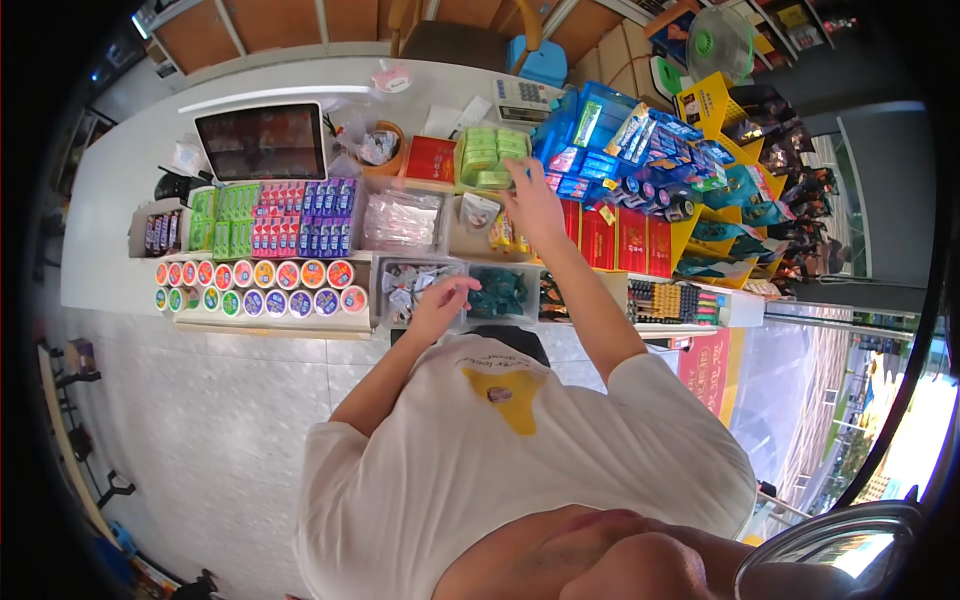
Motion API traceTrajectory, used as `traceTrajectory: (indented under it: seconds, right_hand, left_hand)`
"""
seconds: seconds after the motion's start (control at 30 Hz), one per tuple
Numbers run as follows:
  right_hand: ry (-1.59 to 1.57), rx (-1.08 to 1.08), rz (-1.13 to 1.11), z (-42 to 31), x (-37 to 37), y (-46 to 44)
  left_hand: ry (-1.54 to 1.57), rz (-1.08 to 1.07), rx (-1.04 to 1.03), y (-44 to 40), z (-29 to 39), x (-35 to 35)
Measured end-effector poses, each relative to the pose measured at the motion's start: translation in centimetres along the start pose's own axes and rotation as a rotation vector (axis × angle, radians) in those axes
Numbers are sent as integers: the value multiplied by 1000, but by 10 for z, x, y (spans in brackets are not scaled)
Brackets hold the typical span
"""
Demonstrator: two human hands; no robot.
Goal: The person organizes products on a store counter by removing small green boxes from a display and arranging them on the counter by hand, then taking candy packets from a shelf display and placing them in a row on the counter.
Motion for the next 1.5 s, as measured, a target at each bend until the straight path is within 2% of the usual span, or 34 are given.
traceTrajectory:
  seconds: [0.07,0.13,0.2,0.27,0.33,0.4,0.5,0.6,0.73,0.93,1.07,1.17,1.27,1.4,1.47,1.5]
  right_hand:
    - [-59,107,38,-6,10,30]
    - [-44,108,-102,5,-11,75]
    - [-103,275,-144,-1,-18,128]
    - [-92,138,-408,15,-39,188]
    - [-83,39,-557,48,-66,242]
    - [-169,-56,-526,75,-67,277]
    - [-74,-304,-489,106,-46,311]
    - [-169,-563,-249,125,-22,346]
    - [-160,-661,-43,129,-3,388]
    - [-126,-921,-3,119,26,456]
    - [-117,-995,-154,112,33,483]
    - [-80,-938,-295,115,23,484]
    - [-102,-786,-370,121,4,470]
    - [-115,-561,-355,127,-7,449]
    - [-87,-506,-358,126,1,445]
    - [-82,-479,-357,123,10,445]
  left_hand:
    - [37,-13,-2,6,-7,-2]
    - [24,-33,9,13,-15,-1]
    - [4,-74,32,18,-25,2]
    - [6,-119,83,21,-30,0]
    - [-82,-186,79,21,-16,-7]
    - [-175,-257,64,17,-5,-16]
    - [-427,-391,24,4,14,-31]
    - [-600,-506,19,-7,29,-50]
    - [-622,-586,49,-16,36,-77]
    - [-675,-869,-47,3,12,-132]
    - [-699,-907,-21,22,2,-142]
    - [-658,-817,-17,35,-14,-136]
    - [-665,-731,42,58,-16,-133]
    - [-686,-591,104,94,-37,-120]
    - [-650,-520,68,114,-30,-122]
    - [-627,-489,114,126,-31,-124]
Point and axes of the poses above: each hand's wrist, its own y-axis away from the middle knuckle, its own x-axis out of the back of the hand, z = x × y, the point moved 10 cm from there along -y, towards the middle knuckle, and after that the axes turned 2 degrees about z, right-handed, at the moved point
